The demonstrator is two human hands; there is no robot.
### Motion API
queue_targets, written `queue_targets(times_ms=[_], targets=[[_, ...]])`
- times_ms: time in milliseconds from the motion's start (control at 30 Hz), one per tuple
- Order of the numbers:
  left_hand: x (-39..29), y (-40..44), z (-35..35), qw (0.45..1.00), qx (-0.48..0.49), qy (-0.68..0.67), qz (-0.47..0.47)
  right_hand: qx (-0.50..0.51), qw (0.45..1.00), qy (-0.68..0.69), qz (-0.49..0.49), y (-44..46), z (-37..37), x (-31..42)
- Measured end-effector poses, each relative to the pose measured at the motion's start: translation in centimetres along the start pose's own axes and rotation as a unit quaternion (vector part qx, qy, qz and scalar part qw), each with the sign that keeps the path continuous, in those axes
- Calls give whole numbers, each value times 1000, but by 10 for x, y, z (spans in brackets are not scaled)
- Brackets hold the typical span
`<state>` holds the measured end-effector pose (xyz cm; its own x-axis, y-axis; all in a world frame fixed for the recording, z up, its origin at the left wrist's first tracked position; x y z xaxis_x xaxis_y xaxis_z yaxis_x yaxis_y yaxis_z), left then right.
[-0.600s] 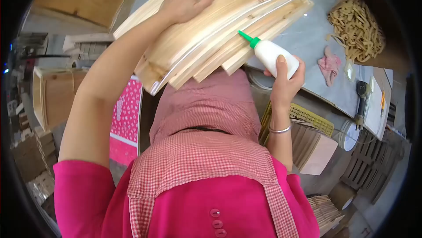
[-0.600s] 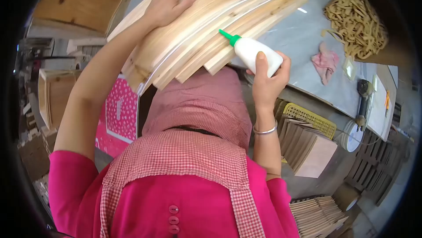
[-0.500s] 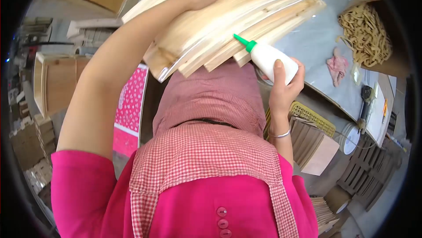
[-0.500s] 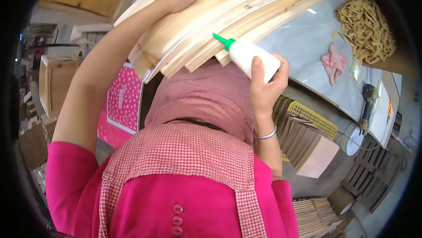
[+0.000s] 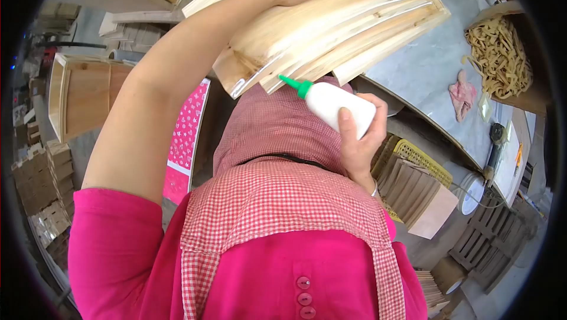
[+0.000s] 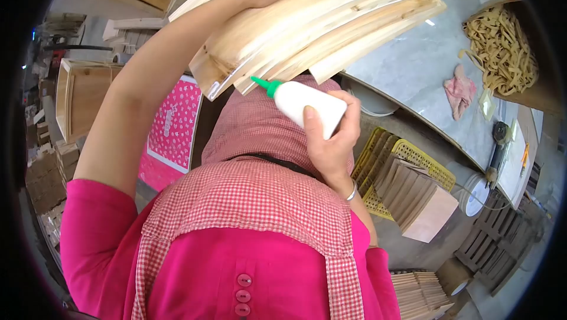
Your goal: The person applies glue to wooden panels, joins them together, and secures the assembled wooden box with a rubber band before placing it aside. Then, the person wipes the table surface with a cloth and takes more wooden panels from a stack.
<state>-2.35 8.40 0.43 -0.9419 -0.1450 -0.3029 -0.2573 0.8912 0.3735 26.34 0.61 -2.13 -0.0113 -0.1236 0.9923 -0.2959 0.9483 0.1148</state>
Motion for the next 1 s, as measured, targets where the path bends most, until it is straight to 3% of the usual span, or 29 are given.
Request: queue_targets(times_ms=[33, 100, 167, 233, 300, 433, 633, 1000], targets=[[7, -2, 7, 1000, -15, 18, 17, -8, 1000, 1, -7, 0, -3, -1], [10, 8, 13, 997, -45, 43, 47, 90, 992, -64, -60, 2, 14, -5], [5, 7, 7, 995, -55, 57, 52, 82, 996, -19, 10, 10, 12, -13], [0, 7, 3, 996, -45, 55, 47, 22, 999, 23, -18, 38, -7, -11], [-4, 7, 1, 996, -39, 47, 57, -116, 989, 89, 30, 73, -51, -33], [-3, 10, 2, 998, -21, 35, 37, -296, 948, 117, -20, 166, -132, -40], [-5, 12, -1, 999, -10, 32, 23, -386, 920, 57, 15, 249, -179, -70], [-8, 12, -2, 999, -8, 33, 17, -399, 917, -8, 11, 270, -182, -70]])
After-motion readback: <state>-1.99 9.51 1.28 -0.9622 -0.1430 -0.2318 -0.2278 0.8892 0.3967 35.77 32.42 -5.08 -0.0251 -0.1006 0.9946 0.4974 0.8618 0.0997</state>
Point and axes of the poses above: each hand's wrist, its own y-axis towards the middle knuckle, its own z-axis out of the palm, x = y × z, the point moved 10 cm from there along y, towards the middle knuckle, and after that the axes turned 12 degrees about -x, right-handed, at the moved point
